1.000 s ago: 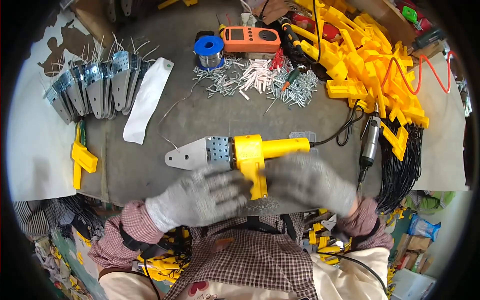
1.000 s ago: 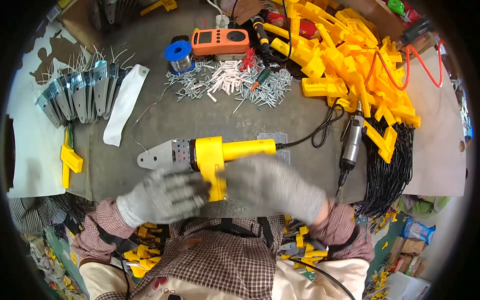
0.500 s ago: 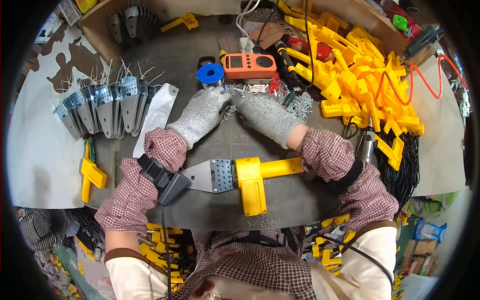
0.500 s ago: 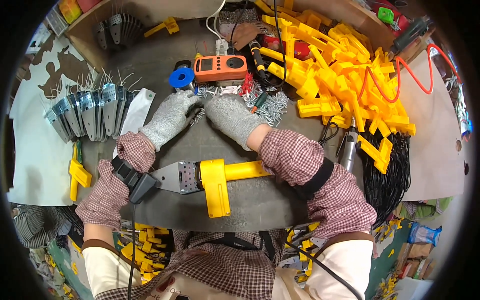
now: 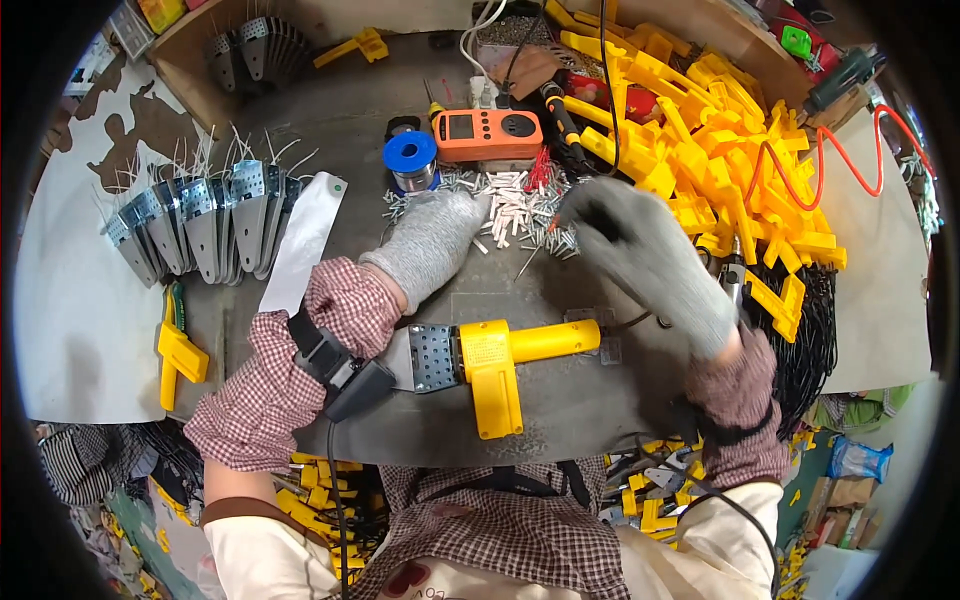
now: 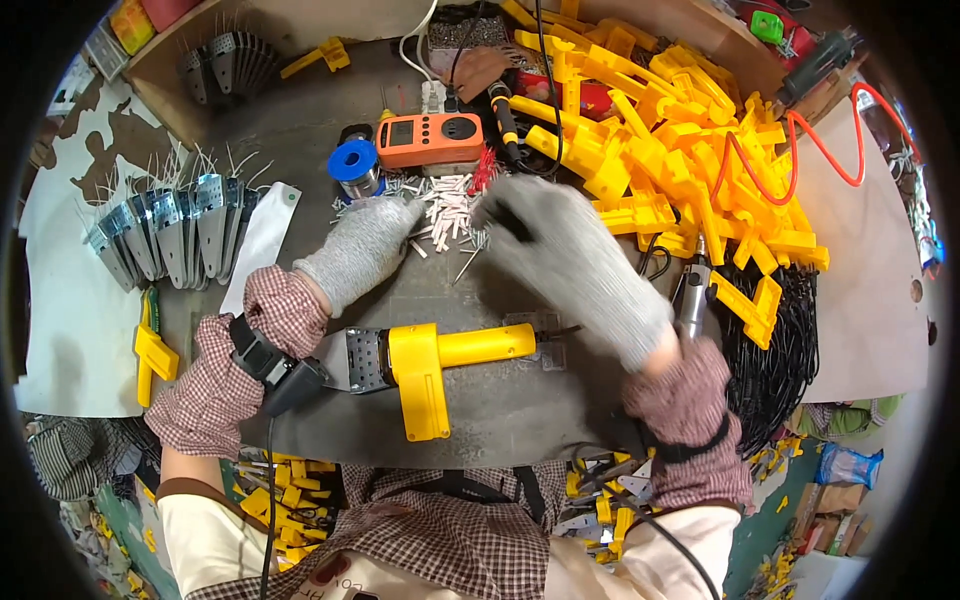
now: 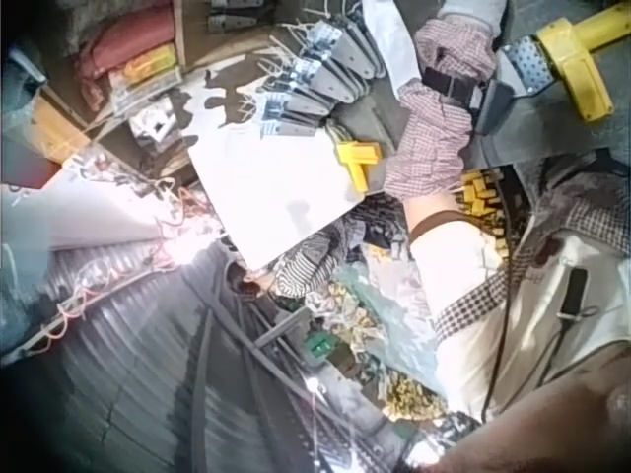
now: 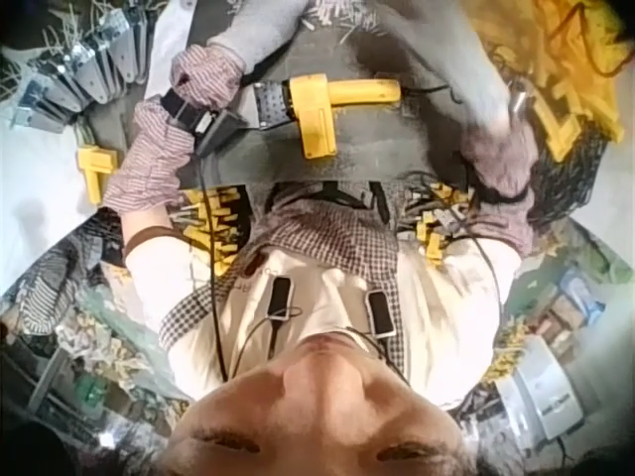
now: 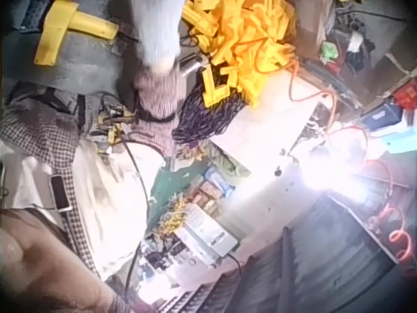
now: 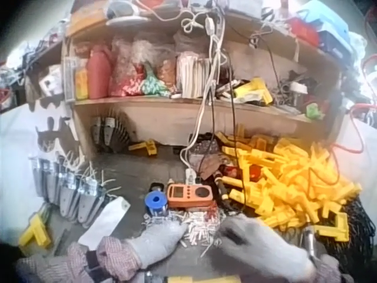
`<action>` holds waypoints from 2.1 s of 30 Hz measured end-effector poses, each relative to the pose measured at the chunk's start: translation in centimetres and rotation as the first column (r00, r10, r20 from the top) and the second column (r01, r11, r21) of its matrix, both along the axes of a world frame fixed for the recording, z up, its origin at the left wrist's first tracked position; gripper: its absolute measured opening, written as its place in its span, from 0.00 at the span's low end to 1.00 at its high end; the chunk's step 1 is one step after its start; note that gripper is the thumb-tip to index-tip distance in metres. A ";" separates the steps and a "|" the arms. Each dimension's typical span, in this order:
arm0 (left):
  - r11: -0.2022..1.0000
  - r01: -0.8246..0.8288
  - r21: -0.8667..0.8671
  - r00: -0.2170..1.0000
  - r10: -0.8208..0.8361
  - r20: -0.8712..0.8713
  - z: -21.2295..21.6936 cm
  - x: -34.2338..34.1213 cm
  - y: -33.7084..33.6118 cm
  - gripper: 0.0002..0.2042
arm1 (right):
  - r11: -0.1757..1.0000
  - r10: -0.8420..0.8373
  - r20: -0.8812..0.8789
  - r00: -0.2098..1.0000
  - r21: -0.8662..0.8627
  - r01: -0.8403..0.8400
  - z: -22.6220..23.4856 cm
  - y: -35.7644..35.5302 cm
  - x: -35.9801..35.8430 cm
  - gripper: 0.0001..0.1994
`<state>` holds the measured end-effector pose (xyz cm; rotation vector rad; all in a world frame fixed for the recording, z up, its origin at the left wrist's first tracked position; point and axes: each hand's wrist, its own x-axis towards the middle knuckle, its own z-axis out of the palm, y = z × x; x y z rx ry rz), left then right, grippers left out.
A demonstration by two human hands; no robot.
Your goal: The worker assembles yellow plastic housings with metal plates and wires, using tools for crimping, soldering, and screwing.
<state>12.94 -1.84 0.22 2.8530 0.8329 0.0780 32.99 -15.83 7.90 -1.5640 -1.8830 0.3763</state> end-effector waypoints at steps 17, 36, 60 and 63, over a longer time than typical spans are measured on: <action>0.598 0.229 -0.769 0.950 0.036 0.310 1.2 3.3 -6.0 0.08 | 0.987 -0.116 -0.082 0.990 0.102 0.124 -9.3 -11.1 -2.0 0.10; 0.907 0.370 -0.200 0.898 -0.295 0.326 -0.1 0.4 -11.6 0.19 | 0.992 -0.076 0.004 0.997 0.102 0.076 -9.7 -11.5 -1.9 0.14; 0.988 0.025 0.150 0.968 -0.062 0.243 -2.1 1.3 2.0 0.10 | 0.993 -0.118 -0.254 0.960 -0.061 0.105 -8.6 -10.6 -0.8 0.16; 0.993 0.038 0.111 0.992 -0.051 0.114 -1.0 1.7 1.7 0.09 | 0.992 -0.075 -0.155 0.985 -0.112 0.057 -7.2 -10.0 -0.7 0.16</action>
